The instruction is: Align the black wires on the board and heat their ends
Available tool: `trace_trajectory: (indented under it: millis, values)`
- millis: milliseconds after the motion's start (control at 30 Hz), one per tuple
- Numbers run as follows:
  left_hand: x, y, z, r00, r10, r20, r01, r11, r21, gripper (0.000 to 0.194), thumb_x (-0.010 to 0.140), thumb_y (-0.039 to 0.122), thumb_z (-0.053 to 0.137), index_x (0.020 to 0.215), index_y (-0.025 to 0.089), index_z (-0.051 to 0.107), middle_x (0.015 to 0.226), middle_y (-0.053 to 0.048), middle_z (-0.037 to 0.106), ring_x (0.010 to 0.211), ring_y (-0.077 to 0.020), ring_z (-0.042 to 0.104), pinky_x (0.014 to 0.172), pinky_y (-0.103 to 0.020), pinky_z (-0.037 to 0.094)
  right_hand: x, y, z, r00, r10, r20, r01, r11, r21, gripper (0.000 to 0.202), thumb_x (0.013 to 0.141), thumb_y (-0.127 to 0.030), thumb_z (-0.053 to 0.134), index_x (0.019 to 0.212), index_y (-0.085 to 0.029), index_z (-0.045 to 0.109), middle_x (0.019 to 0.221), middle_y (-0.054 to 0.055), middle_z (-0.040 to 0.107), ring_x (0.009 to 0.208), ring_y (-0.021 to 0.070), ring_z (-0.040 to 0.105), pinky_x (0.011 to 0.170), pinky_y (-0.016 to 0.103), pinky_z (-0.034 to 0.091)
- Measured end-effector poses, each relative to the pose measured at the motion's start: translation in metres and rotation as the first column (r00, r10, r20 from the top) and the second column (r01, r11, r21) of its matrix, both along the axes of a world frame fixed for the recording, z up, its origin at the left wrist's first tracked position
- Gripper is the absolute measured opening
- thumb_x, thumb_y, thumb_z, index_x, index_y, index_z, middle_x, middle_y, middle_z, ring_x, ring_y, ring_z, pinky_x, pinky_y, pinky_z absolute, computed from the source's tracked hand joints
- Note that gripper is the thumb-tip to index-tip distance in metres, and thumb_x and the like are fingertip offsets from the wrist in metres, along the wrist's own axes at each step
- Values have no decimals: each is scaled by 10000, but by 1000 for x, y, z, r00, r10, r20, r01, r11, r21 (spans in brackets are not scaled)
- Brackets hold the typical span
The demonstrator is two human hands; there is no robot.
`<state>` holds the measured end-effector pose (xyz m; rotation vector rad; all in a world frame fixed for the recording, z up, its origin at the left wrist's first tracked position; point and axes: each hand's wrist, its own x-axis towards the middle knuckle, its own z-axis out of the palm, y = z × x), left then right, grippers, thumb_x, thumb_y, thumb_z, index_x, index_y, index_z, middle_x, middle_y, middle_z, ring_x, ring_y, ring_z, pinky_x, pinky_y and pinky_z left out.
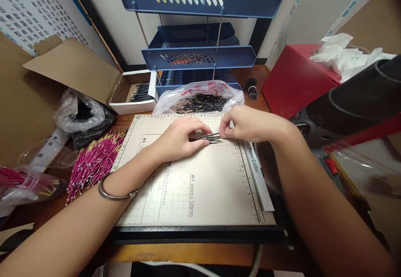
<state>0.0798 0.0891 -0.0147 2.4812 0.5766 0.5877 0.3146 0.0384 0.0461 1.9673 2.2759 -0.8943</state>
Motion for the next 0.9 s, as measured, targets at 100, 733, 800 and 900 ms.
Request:
trace_trajectory:
  millis: [100,733,800,900]
  values:
    - [0,0,0,1000,-13,10,13,1000,-18,124,972,248,720,1057,204,798,1028,-36,822,923,-207,701,882,-369,491,-1,0,0,1000,9,-6,-8,999,49,210,848,-165,631,925,-189,825,836,30,779,710,149,616,650,277,455]
    - [4,-3,-2,998,19,67,-17,999,-44,152,997,224,661,1027,189,806,969,-38,820,835,-169,677,771,-304,492,-8,-11,18,1000,-26,-6,26,999,35,156,896,-290,688,925,-208,818,897,48,791,770,175,661,696,292,460]
    - [6,-3,-3,998,24,61,-21,999,-46,168,1003,246,650,1023,187,805,965,-44,814,851,-180,683,794,-321,498,-14,-37,28,997,-55,-50,60,991,123,228,929,-415,666,962,-240,810,900,55,777,775,188,663,685,303,455]
    - [8,-3,-3,999,35,34,-33,998,-54,164,990,241,648,1003,192,804,972,-49,809,886,-198,693,821,-346,507,-28,-106,31,969,-94,-230,119,988,96,297,920,-570,628,884,-330,800,764,50,715,660,208,619,593,336,439]
